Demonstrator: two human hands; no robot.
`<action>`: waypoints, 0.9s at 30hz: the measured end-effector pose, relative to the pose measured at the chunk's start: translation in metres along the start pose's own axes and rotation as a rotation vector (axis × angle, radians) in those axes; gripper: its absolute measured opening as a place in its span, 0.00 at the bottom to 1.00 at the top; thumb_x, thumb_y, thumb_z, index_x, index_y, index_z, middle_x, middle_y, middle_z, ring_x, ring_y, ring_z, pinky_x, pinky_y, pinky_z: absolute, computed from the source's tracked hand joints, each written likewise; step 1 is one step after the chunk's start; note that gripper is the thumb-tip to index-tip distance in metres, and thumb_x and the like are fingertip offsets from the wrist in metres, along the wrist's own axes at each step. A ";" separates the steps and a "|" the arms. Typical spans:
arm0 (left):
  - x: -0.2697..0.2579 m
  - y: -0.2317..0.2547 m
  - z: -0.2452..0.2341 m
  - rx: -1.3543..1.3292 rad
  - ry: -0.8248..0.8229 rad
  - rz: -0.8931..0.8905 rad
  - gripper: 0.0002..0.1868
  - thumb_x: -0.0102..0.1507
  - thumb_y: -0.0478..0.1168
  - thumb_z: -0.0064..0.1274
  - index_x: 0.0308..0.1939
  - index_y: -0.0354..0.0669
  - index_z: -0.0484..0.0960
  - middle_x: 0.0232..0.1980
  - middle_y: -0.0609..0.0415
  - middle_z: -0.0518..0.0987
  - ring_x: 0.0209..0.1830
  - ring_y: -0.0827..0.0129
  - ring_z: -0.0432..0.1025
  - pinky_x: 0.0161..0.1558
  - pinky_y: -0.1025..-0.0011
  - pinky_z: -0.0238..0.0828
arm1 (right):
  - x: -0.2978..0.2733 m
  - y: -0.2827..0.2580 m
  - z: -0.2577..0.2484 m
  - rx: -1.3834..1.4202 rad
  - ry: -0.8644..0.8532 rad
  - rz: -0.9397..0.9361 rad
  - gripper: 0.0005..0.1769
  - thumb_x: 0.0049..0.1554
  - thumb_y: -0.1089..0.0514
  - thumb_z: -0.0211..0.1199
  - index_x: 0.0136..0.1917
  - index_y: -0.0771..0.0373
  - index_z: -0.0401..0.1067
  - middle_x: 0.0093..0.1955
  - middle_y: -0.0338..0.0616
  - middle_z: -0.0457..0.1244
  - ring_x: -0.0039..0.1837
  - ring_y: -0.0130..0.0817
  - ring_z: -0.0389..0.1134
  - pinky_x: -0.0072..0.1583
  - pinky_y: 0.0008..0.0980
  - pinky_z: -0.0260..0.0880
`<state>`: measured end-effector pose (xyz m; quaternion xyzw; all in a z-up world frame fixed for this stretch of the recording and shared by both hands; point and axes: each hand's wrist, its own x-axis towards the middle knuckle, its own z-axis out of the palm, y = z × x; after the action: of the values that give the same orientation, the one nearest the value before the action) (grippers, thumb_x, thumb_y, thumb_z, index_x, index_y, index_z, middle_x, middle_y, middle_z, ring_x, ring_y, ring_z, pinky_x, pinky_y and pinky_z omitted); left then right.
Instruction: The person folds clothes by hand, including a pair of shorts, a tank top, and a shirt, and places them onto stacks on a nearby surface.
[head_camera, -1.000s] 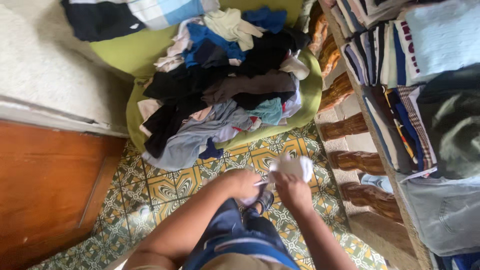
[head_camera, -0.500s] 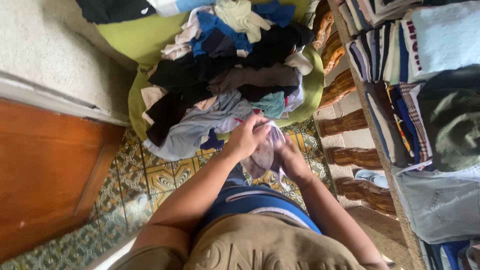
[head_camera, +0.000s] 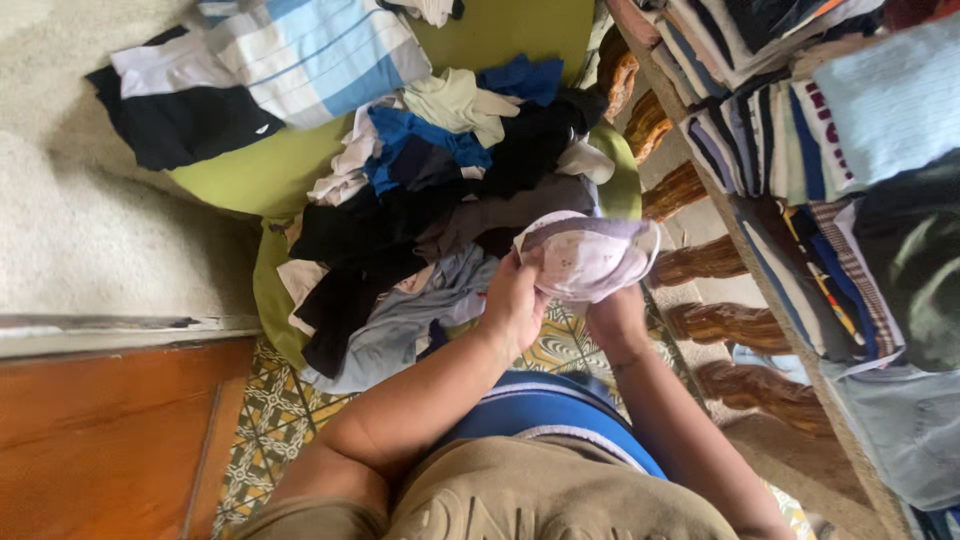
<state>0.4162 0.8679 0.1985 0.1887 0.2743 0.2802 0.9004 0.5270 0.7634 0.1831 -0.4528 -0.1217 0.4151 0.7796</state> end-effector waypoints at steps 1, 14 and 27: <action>0.002 0.001 -0.004 0.057 -0.049 -0.002 0.22 0.67 0.38 0.46 0.65 0.38 0.71 0.60 0.48 0.77 0.57 0.63 0.75 0.57 0.65 0.75 | 0.001 -0.006 -0.002 0.102 0.000 0.043 0.27 0.65 0.54 0.55 0.73 0.68 0.62 0.69 0.54 0.63 0.68 0.48 0.66 0.69 0.48 0.67; 0.120 -0.008 -0.007 -0.063 -0.063 -0.302 0.20 0.68 0.41 0.51 0.63 0.38 0.75 0.60 0.48 0.80 0.59 0.61 0.75 0.61 0.62 0.75 | 0.092 -0.009 -0.068 0.272 -0.056 0.364 0.31 0.62 0.47 0.56 0.74 0.64 0.64 0.71 0.50 0.63 0.72 0.47 0.63 0.72 0.49 0.62; 0.485 0.115 0.018 -0.193 -0.015 0.377 0.24 0.71 0.42 0.48 0.71 0.44 0.68 0.68 0.53 0.75 0.67 0.62 0.70 0.67 0.59 0.67 | 0.307 -0.003 -0.142 0.268 -0.012 0.636 0.29 0.61 0.50 0.57 0.74 0.55 0.62 0.69 0.43 0.61 0.71 0.40 0.61 0.71 0.44 0.59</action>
<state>0.7170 1.2482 0.0812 0.1515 0.1993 0.4674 0.8479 0.8010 0.9094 0.0490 -0.3593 0.0764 0.6523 0.6630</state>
